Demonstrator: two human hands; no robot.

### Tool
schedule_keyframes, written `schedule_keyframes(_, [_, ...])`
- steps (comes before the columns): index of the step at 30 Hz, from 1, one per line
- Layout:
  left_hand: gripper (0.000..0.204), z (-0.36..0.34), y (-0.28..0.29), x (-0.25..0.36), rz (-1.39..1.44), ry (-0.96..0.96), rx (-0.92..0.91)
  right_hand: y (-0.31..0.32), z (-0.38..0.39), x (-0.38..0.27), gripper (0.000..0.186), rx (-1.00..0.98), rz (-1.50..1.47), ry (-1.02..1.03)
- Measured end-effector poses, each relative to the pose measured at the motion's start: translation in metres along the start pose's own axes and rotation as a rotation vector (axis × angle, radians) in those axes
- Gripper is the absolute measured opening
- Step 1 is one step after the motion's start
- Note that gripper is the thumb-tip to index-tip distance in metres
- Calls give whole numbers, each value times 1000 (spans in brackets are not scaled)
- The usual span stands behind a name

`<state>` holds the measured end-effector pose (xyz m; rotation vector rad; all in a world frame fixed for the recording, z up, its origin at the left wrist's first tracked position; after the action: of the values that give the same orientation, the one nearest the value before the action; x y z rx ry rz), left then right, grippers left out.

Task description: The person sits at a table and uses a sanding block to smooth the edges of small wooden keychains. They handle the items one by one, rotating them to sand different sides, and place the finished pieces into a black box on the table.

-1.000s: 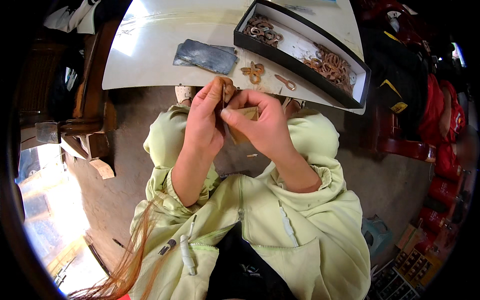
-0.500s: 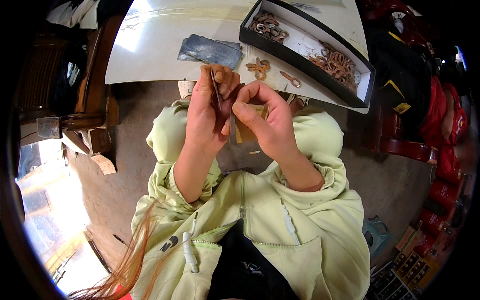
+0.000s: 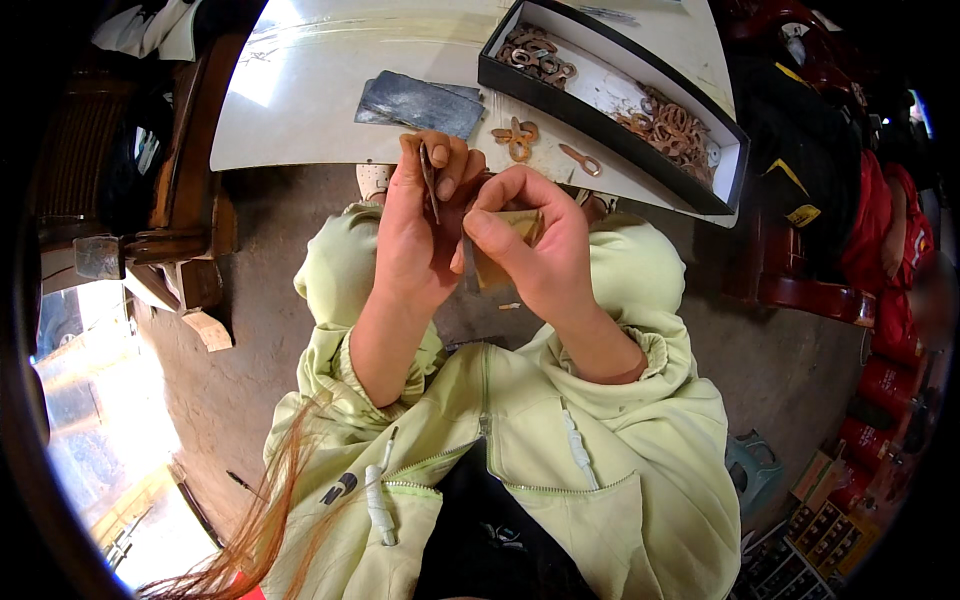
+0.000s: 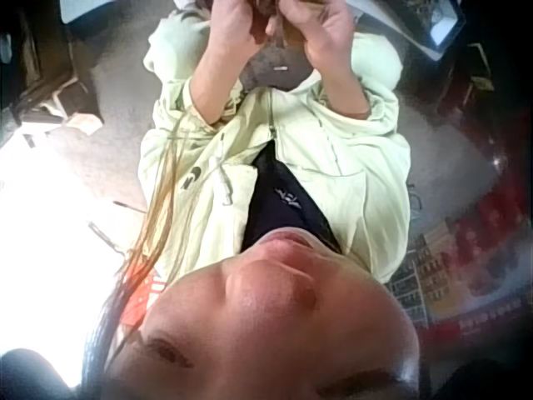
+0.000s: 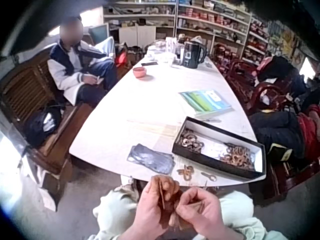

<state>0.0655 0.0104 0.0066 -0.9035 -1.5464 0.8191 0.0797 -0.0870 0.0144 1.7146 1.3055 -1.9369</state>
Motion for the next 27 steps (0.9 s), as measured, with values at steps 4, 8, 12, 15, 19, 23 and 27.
schedule_keyframes(4, [36,0,6,-4,-38,-34,15,0,3,-2,20,102,283,82])
schedule_keyframes(8, [36,0,6,-7,2,-2,94,-9,7,-4,25,100,579,116])
schedule_keyframes(12, [37,0,8,-6,-16,-1,129,-17,6,-7,28,62,639,62])
schedule_keyframes(15, [36,0,10,-6,-17,-13,74,-13,6,-8,28,93,588,110])
schedule_keyframes(19, [31,0,11,-13,64,-43,219,-6,7,-9,31,171,330,161])
schedule_keyframes(23, [30,-1,8,-15,61,-34,134,-7,5,-9,33,195,274,162])
schedule_keyframes(27, [30,-2,9,-16,38,-61,132,-8,1,-6,33,196,302,125])
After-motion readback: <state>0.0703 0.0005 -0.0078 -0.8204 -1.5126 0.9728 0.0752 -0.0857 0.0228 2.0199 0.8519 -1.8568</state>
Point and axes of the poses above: each hand's wrist, its own z-axis away from the middle knuckle, its own y-axis out of the back of the hand, x = y × z, the point moved 6 cm from there along -z, towards the middle knuckle, and after that the axes turned 15 degrees about -x, right-handed, at the moved point
